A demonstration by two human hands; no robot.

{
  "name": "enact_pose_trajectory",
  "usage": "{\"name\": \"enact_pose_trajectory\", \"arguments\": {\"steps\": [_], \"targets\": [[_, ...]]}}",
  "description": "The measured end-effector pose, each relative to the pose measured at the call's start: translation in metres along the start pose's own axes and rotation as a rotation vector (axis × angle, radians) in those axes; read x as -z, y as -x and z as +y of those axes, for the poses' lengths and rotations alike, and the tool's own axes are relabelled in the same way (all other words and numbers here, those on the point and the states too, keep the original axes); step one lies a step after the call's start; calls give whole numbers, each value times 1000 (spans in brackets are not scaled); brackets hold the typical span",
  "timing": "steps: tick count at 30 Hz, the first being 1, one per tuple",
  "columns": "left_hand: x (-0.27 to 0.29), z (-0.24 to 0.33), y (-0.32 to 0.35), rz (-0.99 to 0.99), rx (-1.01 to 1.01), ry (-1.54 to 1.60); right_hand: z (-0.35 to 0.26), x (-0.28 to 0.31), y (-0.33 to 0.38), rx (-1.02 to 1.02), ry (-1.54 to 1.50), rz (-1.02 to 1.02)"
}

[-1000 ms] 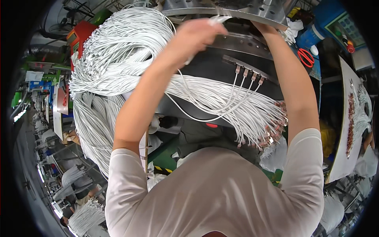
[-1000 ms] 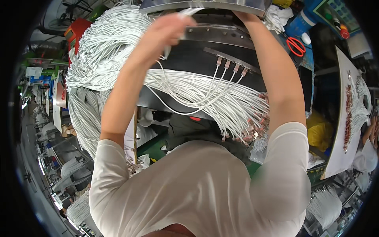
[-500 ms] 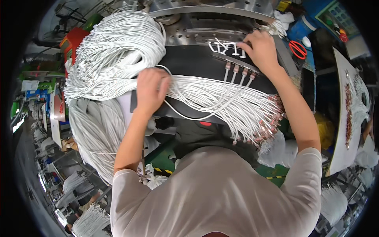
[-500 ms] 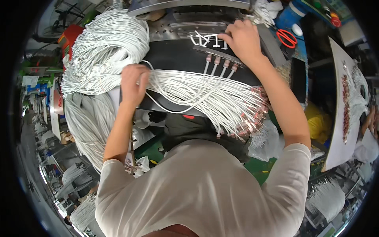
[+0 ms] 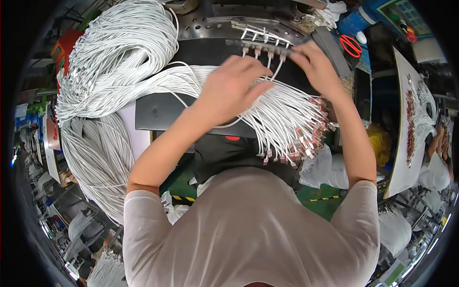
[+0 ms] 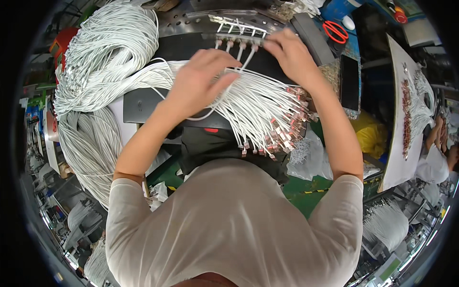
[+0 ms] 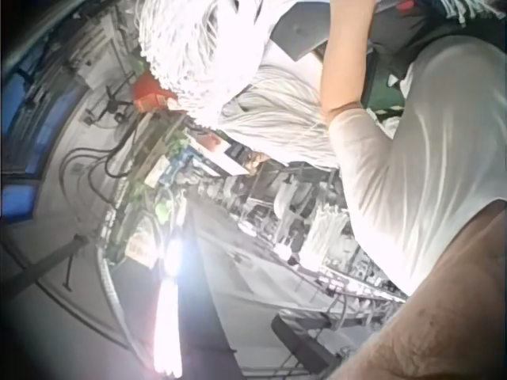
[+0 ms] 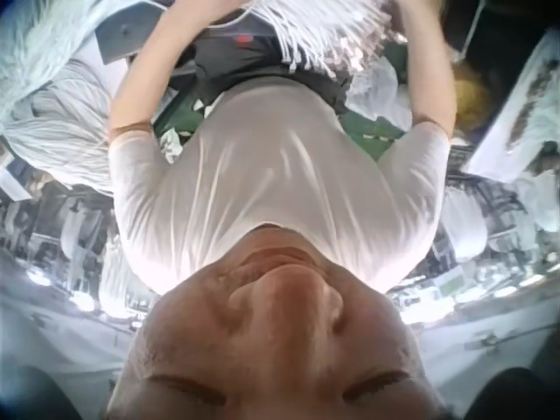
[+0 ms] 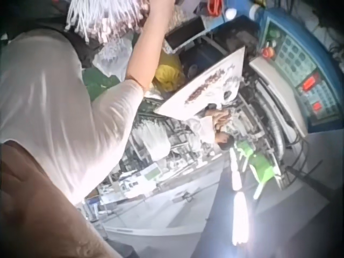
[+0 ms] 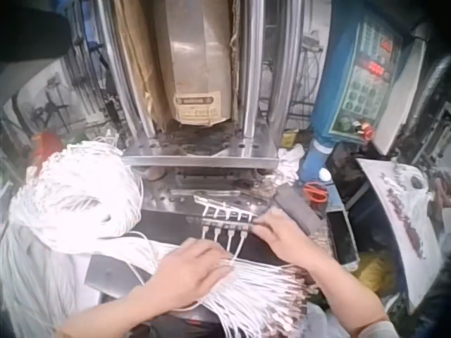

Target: Organizing and inserting bundles of wires into an assembly fixture for processing.

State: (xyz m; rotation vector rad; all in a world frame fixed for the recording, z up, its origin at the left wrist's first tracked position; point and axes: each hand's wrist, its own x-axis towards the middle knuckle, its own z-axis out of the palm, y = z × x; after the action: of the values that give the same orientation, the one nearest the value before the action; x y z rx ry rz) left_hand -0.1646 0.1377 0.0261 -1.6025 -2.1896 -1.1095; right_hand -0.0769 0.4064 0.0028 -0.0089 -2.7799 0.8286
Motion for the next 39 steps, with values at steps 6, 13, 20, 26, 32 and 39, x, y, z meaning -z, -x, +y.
{"name": "enact_pose_trajectory", "arguments": {"steps": [6,13,20,26,32,39], "targets": [[-9,-10,-22,-235,184,-189,30,-35,-99,203,-44,362],[-17,-60,-84,-249,352,-274,76,-64,-194,92,153,458],[-24,-117,-123,-319,462,-121,75,-56,-207,40,206,428],[-36,-152,-94,126,113,-289,3,-41,-135,219,141,225],[-46,-148,-87,172,26,-580,-35,-56,-132,246,389,286],[-55,-142,-97,155,202,-632,-37,-56,-133,-24,409,350]]}}
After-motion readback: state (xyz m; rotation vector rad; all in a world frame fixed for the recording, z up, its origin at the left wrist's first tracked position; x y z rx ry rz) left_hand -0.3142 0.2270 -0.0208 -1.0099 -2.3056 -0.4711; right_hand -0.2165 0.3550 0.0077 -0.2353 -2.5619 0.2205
